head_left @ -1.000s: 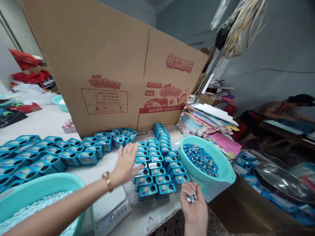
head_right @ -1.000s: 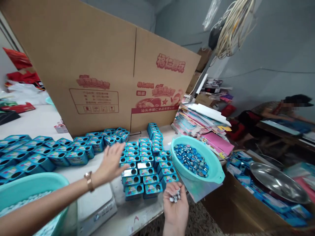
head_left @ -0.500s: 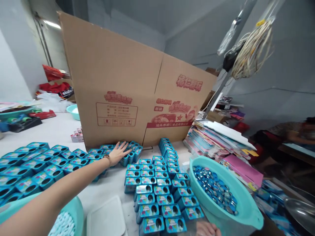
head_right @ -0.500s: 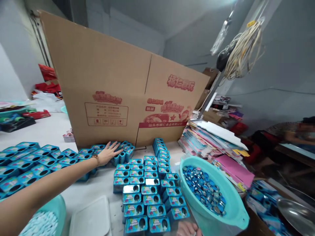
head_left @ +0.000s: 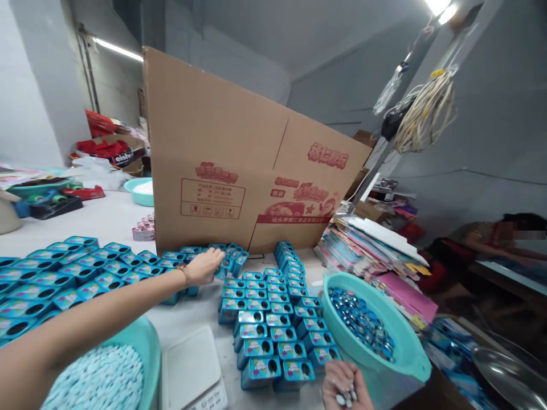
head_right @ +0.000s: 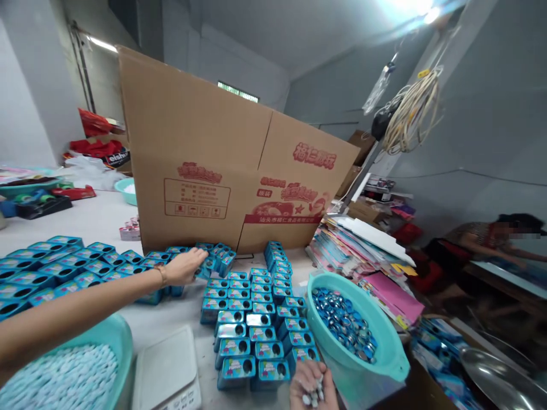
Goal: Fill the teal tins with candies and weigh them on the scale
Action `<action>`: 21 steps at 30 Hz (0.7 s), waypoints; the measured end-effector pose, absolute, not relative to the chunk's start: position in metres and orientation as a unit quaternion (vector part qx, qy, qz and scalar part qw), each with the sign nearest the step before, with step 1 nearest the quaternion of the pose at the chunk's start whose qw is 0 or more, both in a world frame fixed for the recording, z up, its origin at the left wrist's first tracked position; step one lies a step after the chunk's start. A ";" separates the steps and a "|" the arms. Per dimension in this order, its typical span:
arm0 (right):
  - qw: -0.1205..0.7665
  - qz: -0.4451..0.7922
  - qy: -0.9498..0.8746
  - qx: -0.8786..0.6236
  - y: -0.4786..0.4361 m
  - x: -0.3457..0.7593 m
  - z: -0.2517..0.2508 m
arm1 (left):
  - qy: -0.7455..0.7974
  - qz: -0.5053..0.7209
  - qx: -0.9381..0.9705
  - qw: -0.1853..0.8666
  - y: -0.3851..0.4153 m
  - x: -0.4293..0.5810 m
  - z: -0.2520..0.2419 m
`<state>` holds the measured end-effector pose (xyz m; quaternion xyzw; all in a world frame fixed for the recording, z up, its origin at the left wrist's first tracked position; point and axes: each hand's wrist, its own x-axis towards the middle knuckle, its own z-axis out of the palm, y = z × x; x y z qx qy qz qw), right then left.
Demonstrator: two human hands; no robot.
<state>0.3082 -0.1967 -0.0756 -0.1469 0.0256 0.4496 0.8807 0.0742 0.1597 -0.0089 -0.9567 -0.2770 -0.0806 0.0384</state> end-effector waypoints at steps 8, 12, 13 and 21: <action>0.879 0.465 0.084 -0.061 -0.198 0.261 -0.040 | -0.325 -0.114 -0.939 -0.024 0.079 0.007 0.056; 0.866 0.487 0.097 -0.052 -0.199 0.247 -0.040 | -0.336 -0.056 -0.937 -0.084 0.021 -0.001 0.032; 0.864 0.492 0.096 -0.049 -0.201 0.245 -0.040 | -0.339 -0.047 -0.936 -0.087 0.009 0.000 0.021; 0.868 0.490 0.042 -0.064 -0.216 0.246 -0.046 | -0.398 0.006 -0.915 -0.065 -0.029 -0.001 -0.040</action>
